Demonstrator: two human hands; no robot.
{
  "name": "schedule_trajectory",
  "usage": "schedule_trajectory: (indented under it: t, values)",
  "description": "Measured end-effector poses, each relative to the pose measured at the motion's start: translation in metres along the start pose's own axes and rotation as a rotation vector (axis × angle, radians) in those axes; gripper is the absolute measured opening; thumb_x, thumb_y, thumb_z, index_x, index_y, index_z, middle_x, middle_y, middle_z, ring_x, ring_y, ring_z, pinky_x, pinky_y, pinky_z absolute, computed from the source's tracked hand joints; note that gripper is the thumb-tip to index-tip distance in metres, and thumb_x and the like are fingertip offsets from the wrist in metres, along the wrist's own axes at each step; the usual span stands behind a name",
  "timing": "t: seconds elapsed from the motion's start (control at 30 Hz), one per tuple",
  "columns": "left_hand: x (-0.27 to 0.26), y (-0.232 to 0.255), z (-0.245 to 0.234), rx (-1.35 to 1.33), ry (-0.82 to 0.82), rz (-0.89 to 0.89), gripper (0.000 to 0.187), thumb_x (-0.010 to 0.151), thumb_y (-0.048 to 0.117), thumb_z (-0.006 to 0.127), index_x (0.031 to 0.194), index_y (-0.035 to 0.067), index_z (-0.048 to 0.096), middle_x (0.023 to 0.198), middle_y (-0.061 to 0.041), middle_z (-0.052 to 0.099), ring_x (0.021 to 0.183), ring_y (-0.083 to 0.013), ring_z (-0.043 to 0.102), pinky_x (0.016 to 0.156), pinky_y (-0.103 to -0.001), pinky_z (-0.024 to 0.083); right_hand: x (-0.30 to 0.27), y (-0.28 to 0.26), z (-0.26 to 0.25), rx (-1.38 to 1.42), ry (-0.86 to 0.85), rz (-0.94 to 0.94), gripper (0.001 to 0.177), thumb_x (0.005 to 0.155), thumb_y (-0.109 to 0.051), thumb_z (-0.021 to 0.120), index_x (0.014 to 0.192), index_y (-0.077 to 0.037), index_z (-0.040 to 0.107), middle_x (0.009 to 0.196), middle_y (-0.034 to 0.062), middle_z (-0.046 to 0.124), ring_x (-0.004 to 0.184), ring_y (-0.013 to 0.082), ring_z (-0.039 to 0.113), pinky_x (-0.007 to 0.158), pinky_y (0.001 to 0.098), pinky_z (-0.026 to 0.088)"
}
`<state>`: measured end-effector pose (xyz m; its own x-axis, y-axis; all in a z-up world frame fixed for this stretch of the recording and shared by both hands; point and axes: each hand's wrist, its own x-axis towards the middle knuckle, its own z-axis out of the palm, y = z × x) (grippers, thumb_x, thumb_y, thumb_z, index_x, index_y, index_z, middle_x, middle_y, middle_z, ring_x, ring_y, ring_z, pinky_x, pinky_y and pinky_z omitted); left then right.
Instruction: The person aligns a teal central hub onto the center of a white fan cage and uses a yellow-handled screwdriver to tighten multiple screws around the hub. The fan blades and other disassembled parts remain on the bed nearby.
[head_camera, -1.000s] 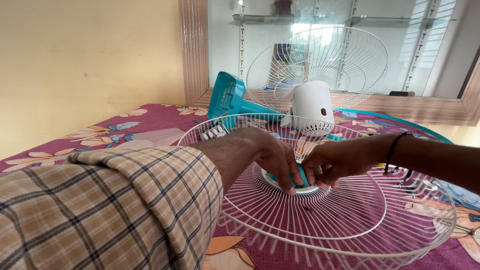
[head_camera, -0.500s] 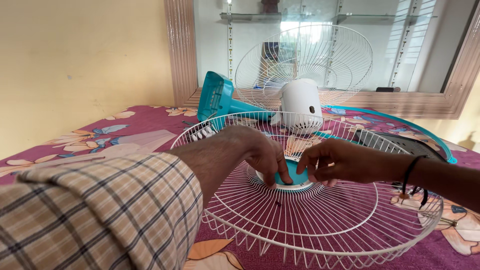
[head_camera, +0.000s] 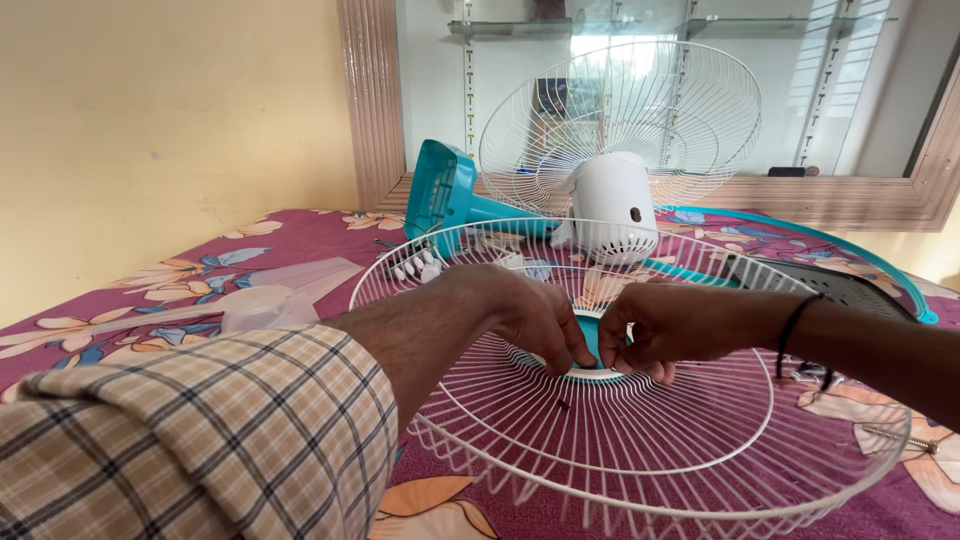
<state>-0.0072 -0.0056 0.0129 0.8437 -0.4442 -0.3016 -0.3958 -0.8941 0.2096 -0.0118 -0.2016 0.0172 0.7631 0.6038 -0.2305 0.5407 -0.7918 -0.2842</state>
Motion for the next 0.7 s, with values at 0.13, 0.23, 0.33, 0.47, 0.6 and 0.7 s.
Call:
schedule_trajectory:
  t: [0.13,0.23,0.33,0.47,0.6,0.7]
  values:
    - [0.001,0.003,0.000,-0.051,0.008,0.018,0.053,0.075,0.018,0.077,0.127,0.021,0.075,0.138,-0.008,0.070,0.127,-0.0234,0.064,0.109,-0.049,0.046,-0.001,-0.010,-0.004,0.059,-0.066,0.072,0.009,0.094,-0.009,0.063,0.093,-0.003,0.070,0.072,0.0073,0.072,0.064,0.0150,0.074,0.066,0.0315,0.069]
    - [0.001,0.007,0.001,-0.029,0.047,0.011,0.048,0.079,0.029,0.077,0.125,0.018,0.074,0.135,-0.010,0.070,0.123,-0.0257,0.067,0.105,-0.049,0.050,-0.002,-0.010,-0.005,0.062,-0.094,0.075,0.007,0.093,-0.009,0.064,0.096,-0.004,0.069,0.073,0.0061,0.071,0.066,0.0144,0.074,0.066,0.0312,0.069]
    - [-0.002,0.007,0.004,-0.035,0.098,-0.010,0.048,0.081,0.043,0.080,0.122,0.018,0.074,0.133,-0.010,0.069,0.120,-0.0269,0.067,0.103,-0.050,0.052,0.002,-0.012,-0.009,0.053,-0.136,0.092,0.008,0.093,-0.012,0.068,0.098,-0.006,0.070,0.073,0.0046,0.069,0.065,0.0124,0.070,0.066,0.0309,0.068]
    - [-0.002,0.007,0.011,-0.103,0.114,0.034,0.046,0.072,0.047,0.083,0.107,0.018,0.082,0.125,-0.009,0.077,0.115,-0.0247,0.071,0.099,-0.049,0.053,0.007,-0.008,-0.012,0.033,-0.167,0.030,0.009,0.090,-0.009,0.069,0.095,-0.002,0.069,0.073,0.0007,0.066,0.063,0.0112,0.066,0.062,0.0310,0.065]
    - [0.004,0.006,0.009,-0.057,0.105,0.040,0.046,0.067,0.045,0.085,0.105,0.018,0.082,0.124,-0.006,0.079,0.116,-0.0231,0.072,0.099,-0.049,0.054,0.005,0.000,-0.006,0.046,-0.091,-0.008,0.009,0.090,-0.011,0.066,0.095,-0.005,0.071,0.073,-0.0024,0.068,0.063,0.0096,0.066,0.059,0.0274,0.058]
    - [0.004,0.005,0.004,-0.031,0.068,0.051,0.050,0.068,0.045,0.086,0.111,0.019,0.080,0.128,-0.007,0.074,0.119,-0.0254,0.069,0.101,-0.049,0.052,-0.004,0.004,0.000,0.092,-0.057,-0.138,0.012,0.090,-0.014,0.069,0.092,-0.003,0.071,0.073,-0.0001,0.067,0.061,0.0110,0.064,0.057,0.0261,0.055]
